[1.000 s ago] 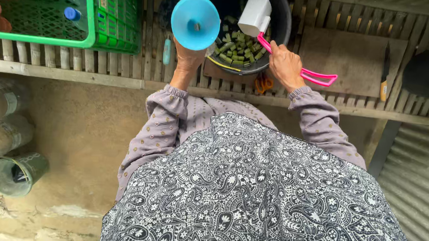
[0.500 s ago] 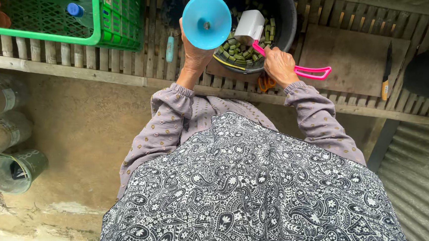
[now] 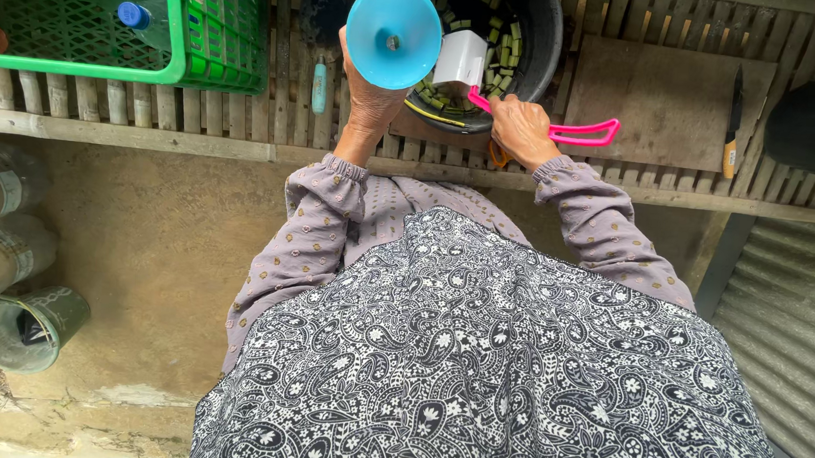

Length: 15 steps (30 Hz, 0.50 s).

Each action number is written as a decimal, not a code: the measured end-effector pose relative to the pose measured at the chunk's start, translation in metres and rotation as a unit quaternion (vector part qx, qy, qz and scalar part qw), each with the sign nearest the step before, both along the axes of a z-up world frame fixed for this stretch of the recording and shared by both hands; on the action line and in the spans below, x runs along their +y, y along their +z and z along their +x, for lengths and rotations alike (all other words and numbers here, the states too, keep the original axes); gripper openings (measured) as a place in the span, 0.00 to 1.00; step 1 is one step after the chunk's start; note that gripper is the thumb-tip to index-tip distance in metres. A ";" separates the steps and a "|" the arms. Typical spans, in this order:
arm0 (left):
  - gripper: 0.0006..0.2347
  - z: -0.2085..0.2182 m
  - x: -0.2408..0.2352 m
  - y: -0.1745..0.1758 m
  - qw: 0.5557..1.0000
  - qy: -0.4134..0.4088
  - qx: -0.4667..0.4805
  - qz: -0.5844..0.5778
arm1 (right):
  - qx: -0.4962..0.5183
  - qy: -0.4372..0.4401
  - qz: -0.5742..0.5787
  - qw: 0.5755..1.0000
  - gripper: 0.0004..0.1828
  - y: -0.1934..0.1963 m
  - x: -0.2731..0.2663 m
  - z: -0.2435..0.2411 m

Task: The person scoops chopped green vegetables from a bucket using a pink scoop and transfers them into a blue funnel held over a clear plastic bottle. The person repeats this action multiple times to fill the bottle.

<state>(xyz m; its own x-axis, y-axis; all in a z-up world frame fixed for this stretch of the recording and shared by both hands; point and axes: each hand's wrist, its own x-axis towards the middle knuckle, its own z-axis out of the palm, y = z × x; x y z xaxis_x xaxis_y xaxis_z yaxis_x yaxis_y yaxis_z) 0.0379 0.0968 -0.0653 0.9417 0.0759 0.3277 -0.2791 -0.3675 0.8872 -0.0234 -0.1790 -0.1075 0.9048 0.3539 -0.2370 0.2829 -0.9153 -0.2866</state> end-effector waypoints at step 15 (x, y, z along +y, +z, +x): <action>0.32 0.001 -0.001 0.004 1.000 0.003 0.009 0.003 | 0.167 -0.094 0.118 0.974 0.14 0.068 -0.016 0.007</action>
